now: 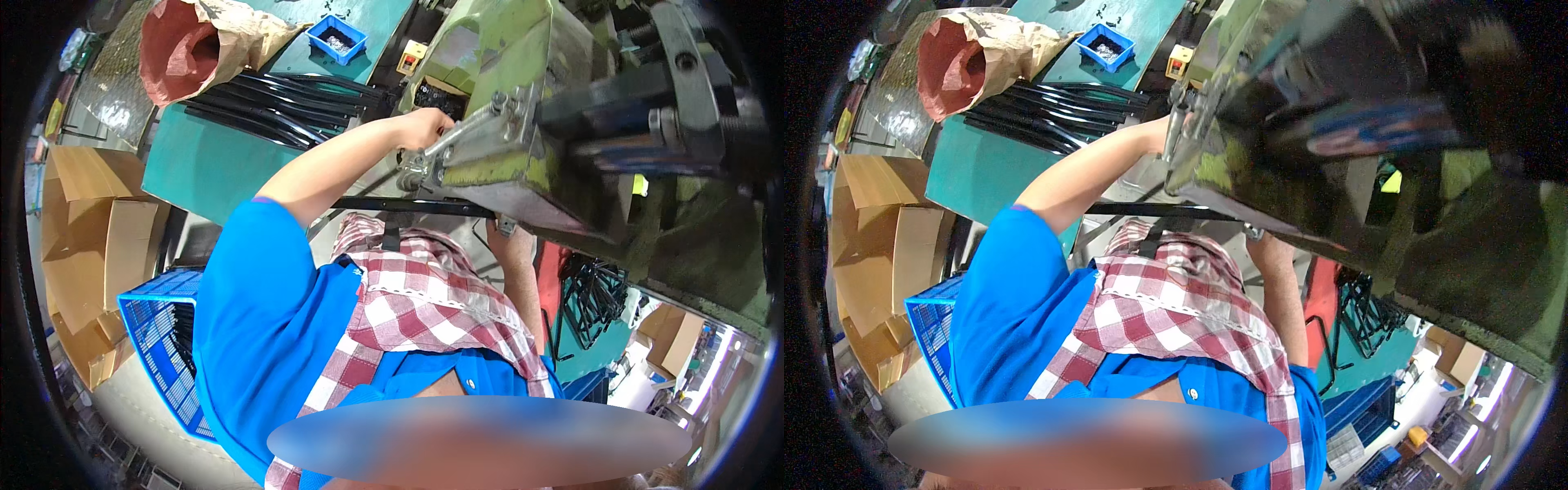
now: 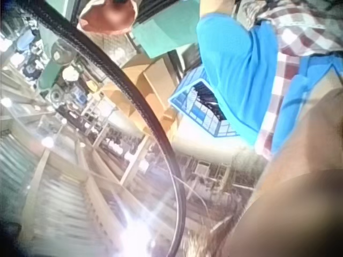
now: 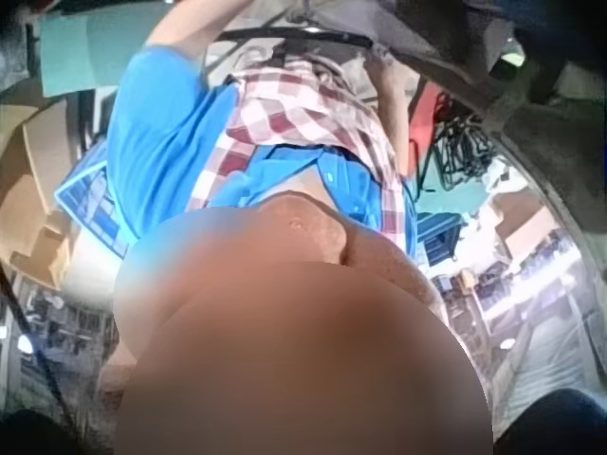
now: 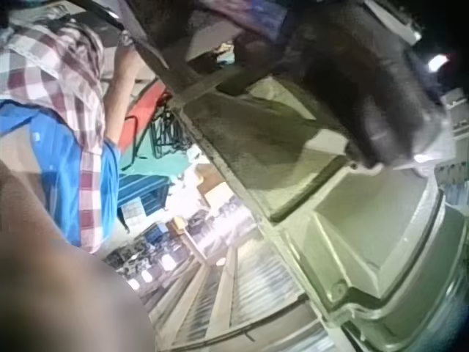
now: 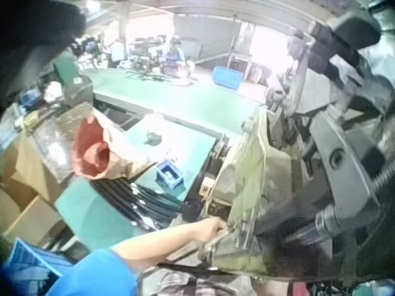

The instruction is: The person uses a manual bending machine to bend black metal rods into a curved shape. They repeatedly pick up rods, insert them into the machine, operate the lever to bend them, and place the finished pieces onto a red tray.

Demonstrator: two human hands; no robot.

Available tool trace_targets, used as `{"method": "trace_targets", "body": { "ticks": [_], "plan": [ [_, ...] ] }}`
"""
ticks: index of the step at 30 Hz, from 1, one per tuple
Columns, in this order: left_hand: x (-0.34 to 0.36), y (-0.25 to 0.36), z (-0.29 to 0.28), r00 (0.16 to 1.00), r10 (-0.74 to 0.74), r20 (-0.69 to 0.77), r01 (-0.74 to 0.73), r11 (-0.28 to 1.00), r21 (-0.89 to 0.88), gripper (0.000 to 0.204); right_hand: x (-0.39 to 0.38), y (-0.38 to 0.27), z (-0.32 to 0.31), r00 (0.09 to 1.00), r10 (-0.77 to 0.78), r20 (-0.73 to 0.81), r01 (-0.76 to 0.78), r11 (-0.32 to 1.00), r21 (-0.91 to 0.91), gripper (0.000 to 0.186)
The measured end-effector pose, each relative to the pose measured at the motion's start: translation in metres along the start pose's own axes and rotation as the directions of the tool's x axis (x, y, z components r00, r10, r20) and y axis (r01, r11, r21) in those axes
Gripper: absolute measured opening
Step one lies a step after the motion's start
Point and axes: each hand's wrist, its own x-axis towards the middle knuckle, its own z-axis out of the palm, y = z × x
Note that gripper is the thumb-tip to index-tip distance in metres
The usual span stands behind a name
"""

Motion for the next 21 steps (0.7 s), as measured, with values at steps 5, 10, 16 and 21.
{"method": "trace_targets", "body": {
  "ticks": [5, 10, 16, 21],
  "plan": [
    [-0.052, 0.047, 0.02, 0.992, -0.087, 0.095, 0.087, 0.996, 0.004, 0.018, -0.013, 0.019, -0.008, 0.996, -0.026, 0.082, 0.02, 0.997, 0.078, 0.039],
    [-0.039, 0.018, 0.044, 0.999, -0.034, 0.038, 0.035, 0.999, -0.031, 0.014, -0.008, 0.027, 0.006, 0.966, 0.028, 0.257, -0.072, 0.984, 0.163, 0.04],
    [-0.068, 0.06, 0.044, 0.986, -0.163, 0.024, 0.159, 0.978, 0.137, 0.037, 0.017, 0.002, 0.002, 0.985, -0.155, 0.073, 0.128, 0.951, 0.282, 0.042],
    [-0.062, 0.068, 0.041, 0.976, -0.198, 0.087, 0.172, 0.954, 0.246, 0.038, 0.039, -0.029, 0.017, 0.99, -0.116, 0.075, 0.099, 0.975, 0.201, 0.044]
  ]
}}
